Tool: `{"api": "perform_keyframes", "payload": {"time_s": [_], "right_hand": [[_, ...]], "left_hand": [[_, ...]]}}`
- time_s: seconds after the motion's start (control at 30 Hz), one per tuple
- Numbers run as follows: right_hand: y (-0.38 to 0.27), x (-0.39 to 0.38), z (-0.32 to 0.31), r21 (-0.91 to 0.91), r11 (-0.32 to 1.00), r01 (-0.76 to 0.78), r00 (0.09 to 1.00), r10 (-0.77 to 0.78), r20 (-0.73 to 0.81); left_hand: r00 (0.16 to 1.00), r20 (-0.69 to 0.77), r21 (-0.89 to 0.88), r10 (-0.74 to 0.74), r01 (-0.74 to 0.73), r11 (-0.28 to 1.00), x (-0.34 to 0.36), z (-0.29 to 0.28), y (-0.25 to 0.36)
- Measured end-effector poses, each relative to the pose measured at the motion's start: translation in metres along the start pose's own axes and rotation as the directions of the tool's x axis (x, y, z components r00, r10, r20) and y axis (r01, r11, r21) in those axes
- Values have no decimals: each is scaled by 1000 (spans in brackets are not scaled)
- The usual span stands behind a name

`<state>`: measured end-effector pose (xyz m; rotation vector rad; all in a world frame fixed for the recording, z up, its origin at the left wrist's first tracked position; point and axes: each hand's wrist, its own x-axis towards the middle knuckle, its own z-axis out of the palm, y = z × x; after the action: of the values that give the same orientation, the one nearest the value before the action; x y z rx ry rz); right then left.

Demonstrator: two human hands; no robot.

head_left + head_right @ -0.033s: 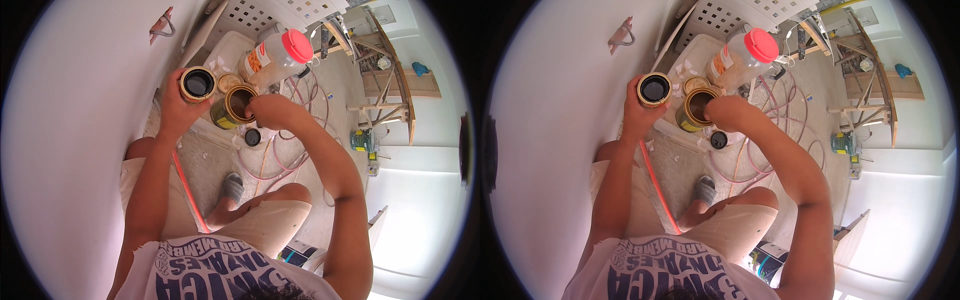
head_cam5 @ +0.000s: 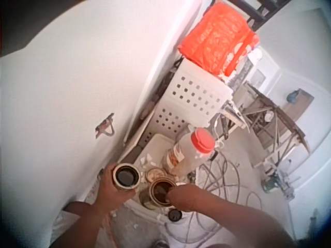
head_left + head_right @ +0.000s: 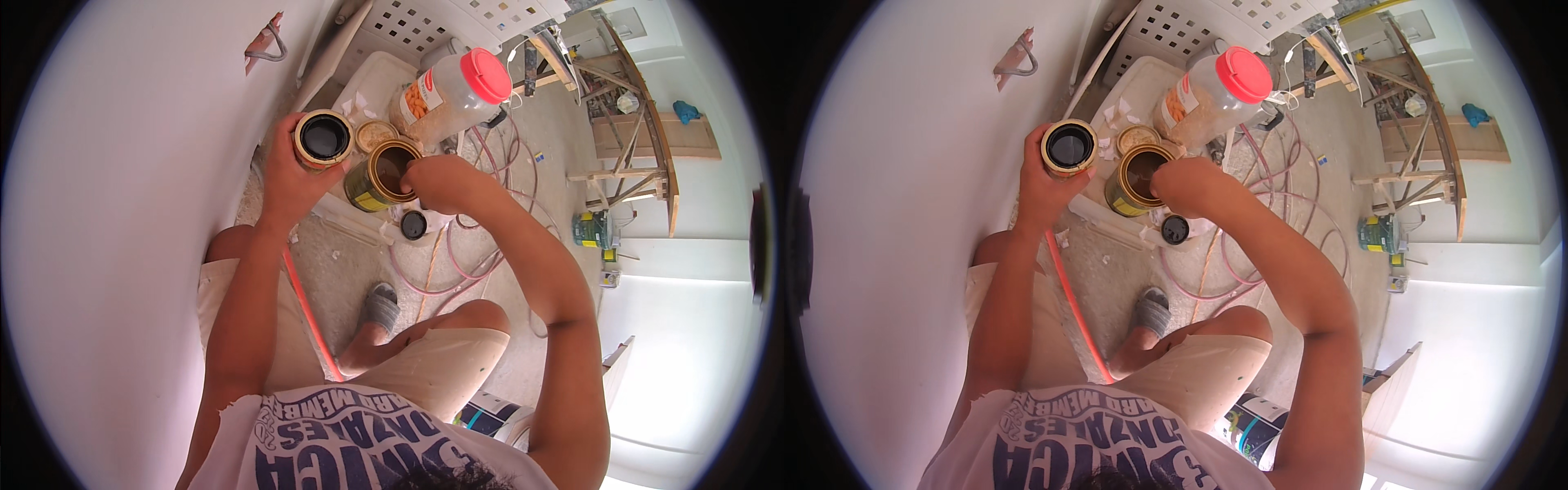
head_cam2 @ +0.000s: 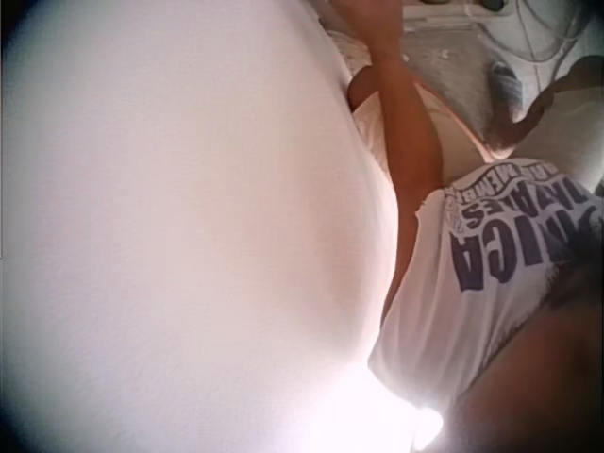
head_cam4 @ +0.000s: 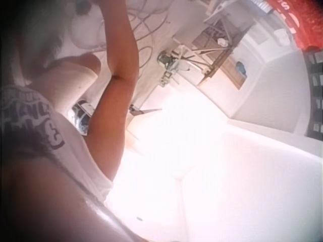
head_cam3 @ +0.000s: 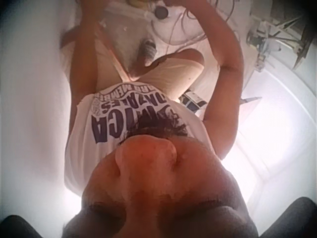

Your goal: The person opens a paint can and stirs the contents with a stick. They then pour some paint into a second can and continue stirring the mixture.

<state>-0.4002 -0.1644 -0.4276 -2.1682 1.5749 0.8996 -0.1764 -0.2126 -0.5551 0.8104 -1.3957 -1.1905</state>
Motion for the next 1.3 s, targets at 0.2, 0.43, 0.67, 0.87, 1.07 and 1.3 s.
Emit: {"api": "perform_keyframes", "payload": {"time_s": [0.2, 0.43, 0.67, 0.87, 1.07, 1.3], "right_hand": [[-5, 7, 13, -183, 982, -39, 999, 41, 4], [-2, -10, -6, -30, 994, -106, 976, 98, -193], [3, -29, 10, 301, 954, 3, 785, 184, -591], [-17, -15, 33, 670, 737, 84, 621, 487, -614], [-19, 8, 46, 796, 580, 172, 687, 508, -519], [-17, 19, 48, 728, 678, 100, 677, 490, -550]], "left_hand": [[999, -5, 8, 41, -41, 999, 0, 2, 0], [1000, 4, -19, -26, 26, 999, 1, 1, 3], [999, 3, -17, -34, 34, 999, 3, 3, -5], [999, 26, -54, -23, 25, 998, 2, 11, -7], [998, 56, 62, 26, -30, 998, 4, 9, -15], [998, 61, 17, 18, -19, 1000, 4, 13, -12]]}}
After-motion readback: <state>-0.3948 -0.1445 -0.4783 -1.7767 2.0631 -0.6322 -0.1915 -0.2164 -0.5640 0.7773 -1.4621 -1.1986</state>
